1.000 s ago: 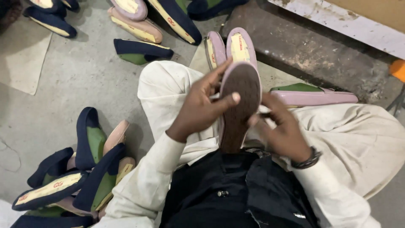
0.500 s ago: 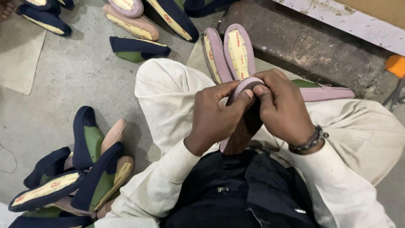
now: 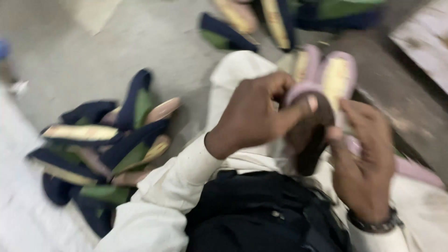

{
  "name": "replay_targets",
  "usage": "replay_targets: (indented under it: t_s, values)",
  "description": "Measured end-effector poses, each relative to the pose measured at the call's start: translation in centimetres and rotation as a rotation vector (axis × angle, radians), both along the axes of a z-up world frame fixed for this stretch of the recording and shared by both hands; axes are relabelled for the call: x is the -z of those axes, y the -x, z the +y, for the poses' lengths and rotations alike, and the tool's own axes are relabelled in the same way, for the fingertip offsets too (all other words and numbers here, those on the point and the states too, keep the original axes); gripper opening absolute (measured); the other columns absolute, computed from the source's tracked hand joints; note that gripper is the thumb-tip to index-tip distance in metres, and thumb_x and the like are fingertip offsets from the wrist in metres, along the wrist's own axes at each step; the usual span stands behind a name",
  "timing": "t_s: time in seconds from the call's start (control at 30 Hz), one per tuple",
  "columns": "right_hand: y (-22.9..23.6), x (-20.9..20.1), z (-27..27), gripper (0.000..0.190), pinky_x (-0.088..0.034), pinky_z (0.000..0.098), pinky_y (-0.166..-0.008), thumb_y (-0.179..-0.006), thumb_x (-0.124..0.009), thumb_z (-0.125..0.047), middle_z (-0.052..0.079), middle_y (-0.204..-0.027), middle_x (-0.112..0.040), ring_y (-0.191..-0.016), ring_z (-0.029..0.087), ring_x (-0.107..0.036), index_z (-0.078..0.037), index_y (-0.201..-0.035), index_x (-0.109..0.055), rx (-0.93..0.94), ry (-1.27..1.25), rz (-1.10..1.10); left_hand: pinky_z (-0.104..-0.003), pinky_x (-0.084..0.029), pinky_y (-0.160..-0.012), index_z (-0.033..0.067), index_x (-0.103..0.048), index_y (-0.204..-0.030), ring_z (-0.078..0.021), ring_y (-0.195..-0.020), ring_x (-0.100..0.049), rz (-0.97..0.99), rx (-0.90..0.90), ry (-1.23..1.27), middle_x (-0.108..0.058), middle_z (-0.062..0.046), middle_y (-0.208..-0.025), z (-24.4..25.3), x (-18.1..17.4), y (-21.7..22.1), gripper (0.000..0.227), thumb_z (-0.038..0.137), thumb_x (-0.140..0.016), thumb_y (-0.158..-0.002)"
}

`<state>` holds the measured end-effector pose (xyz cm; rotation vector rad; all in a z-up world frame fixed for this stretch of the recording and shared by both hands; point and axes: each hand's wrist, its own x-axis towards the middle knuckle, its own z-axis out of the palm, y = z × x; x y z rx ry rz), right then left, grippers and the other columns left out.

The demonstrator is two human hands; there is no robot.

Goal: Manually attaching rubber soles to shoe uppers by aligning and pressing them together.

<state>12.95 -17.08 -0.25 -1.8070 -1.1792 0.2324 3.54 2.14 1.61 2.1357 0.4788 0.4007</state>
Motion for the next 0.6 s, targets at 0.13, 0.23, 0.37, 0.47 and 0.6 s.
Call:
replay_targets:
  t_s: [0.13, 0.23, 0.37, 0.47, 0.6]
  values:
    - [0.7, 2.8, 1.0, 0.038, -0.048, 0.0502, -0.11, -0.112, -0.066, -0.002, 0.035, -0.142, -0.057, -0.128, 0.043, -0.057, 0.014, -0.147, -0.058, 0.09, 0.05, -0.122, -0.026, -0.051, -0.059, 0.0174, -0.053, -0.074, -0.0071, -0.064, -0.053, -0.239, -0.554, 0.376, -0.05, 0.005, -0.071, 6.8, 0.4, 3.7, 0.028, 0.035, -0.07, -0.088]
    - [1.5, 3.9, 2.8, 0.039, -0.049, 0.0392, -0.095, -0.108, -0.066, -0.008, 0.021, -0.131, -0.063, -0.114, 0.028, -0.06, 0.004, -0.145, -0.062, 0.126, 0.251, 0.119, -0.034, -0.068, -0.07, 0.0158, -0.048, -0.082, -0.0073, -0.069, -0.056, -0.366, -0.795, 0.595, -0.048, 0.003, -0.076, 10.7, 2.0, 6.7, 0.029, 0.037, -0.068, -0.085]
    - [3.8, 6.7, 5.5, 0.042, -0.05, 0.0309, -0.101, -0.097, -0.067, -0.014, 0.003, -0.118, -0.071, -0.111, 0.012, -0.06, -0.008, -0.139, -0.064, 0.082, 0.443, 0.394, -0.043, -0.065, -0.079, 0.015, -0.031, -0.088, -0.0076, -0.066, -0.041, -0.712, -1.034, 0.5, -0.034, 0.001, -0.083, 17.3, 9.8, 7.0, 0.042, 0.037, -0.066, -0.085]
    - [5.3, 7.3, 7.6, 0.063, -0.055, 0.0356, -0.086, -0.083, -0.074, -0.023, 0.007, -0.121, -0.073, -0.115, 0.017, -0.068, -0.019, -0.145, -0.062, 0.034, 0.683, 0.352, -0.039, -0.042, -0.066, 0.0112, -0.03, -0.093, -0.0178, -0.076, -0.043, -0.696, -1.324, 0.199, -0.034, -0.002, -0.094, 23.5, 17.8, 5.7, 0.039, 0.038, -0.059, -0.09]
    - [5.2, 7.7, 8.9, 0.06, -0.052, 0.0313, -0.099, -0.083, -0.077, -0.021, 0.009, -0.105, -0.073, -0.101, 0.018, -0.069, -0.013, -0.141, -0.065, 0.069, 0.666, 0.364, -0.044, -0.049, -0.076, 0.0071, -0.034, -0.098, -0.0246, -0.088, -0.048, -0.615, -1.439, 0.219, -0.036, -0.008, -0.106, 28.0, 26.2, 5.9, 0.035, 0.033, -0.057, -0.093]
